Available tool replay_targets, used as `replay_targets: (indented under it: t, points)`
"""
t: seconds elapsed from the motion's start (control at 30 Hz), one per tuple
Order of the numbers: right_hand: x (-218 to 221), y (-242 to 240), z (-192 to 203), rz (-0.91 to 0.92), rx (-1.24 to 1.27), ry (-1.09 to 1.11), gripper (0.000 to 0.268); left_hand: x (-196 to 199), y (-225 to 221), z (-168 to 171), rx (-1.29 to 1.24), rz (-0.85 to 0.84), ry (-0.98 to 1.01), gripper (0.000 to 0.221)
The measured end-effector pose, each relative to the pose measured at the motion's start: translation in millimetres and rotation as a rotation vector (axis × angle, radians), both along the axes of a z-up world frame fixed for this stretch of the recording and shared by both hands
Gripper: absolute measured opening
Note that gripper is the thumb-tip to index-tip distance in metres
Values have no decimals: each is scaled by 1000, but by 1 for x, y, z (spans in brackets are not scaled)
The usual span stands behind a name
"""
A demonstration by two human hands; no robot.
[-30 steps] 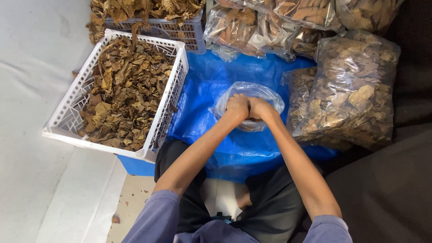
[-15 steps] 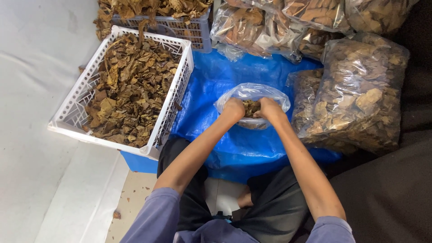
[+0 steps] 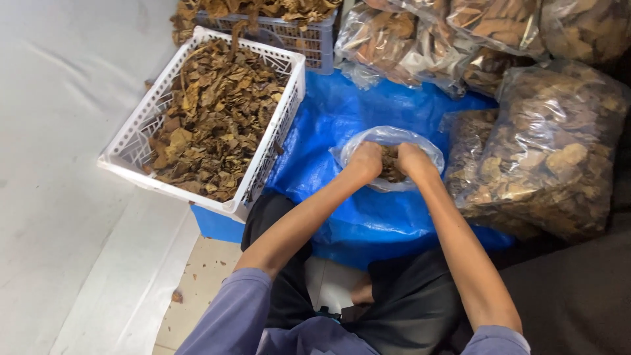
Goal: Sorting dried leaves in a plastic crate and transferring them into a clear plastic bag
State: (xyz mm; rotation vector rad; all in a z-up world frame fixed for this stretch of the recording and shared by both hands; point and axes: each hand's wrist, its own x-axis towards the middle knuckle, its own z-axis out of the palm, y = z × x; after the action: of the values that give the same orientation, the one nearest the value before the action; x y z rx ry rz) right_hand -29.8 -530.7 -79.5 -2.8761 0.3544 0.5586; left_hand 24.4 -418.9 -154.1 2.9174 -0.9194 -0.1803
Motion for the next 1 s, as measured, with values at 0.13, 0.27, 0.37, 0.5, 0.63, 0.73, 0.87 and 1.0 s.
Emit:
replay_targets:
  t: [0.13, 0.27, 0.37, 0.5, 0.63, 0.73, 0.87, 1.0]
  points:
    - [-28, 29, 43, 2, 42, -55, 36, -41, 21, 67, -256, 79, 163, 15]
    - [-34, 19, 34, 29, 39, -169, 31, -91, 63, 148, -621, 43, 298, 17]
    - [-62, 37, 68, 58, 90, -204, 32, -110, 121, 186, -1019, -18, 307, 19]
    - [-75, 49, 94, 63, 55, -177, 33, -71, 219, 207, -1396, -8, 93, 32]
    - [-90, 92, 114, 141, 60, -393, 26, -71, 318, 236, -1128, 256, -177, 21]
    - [-102, 148, 140, 249, -35, -642, 24, -54, 355, 207, -895, 453, 48, 16]
    - [-71, 225, 109, 385, 596, -565, 28, -58, 367, 182, -825, 563, 148, 18]
    - [1, 274, 23, 232, 738, -495, 36, -33, 368, 136, -782, 555, 18, 15]
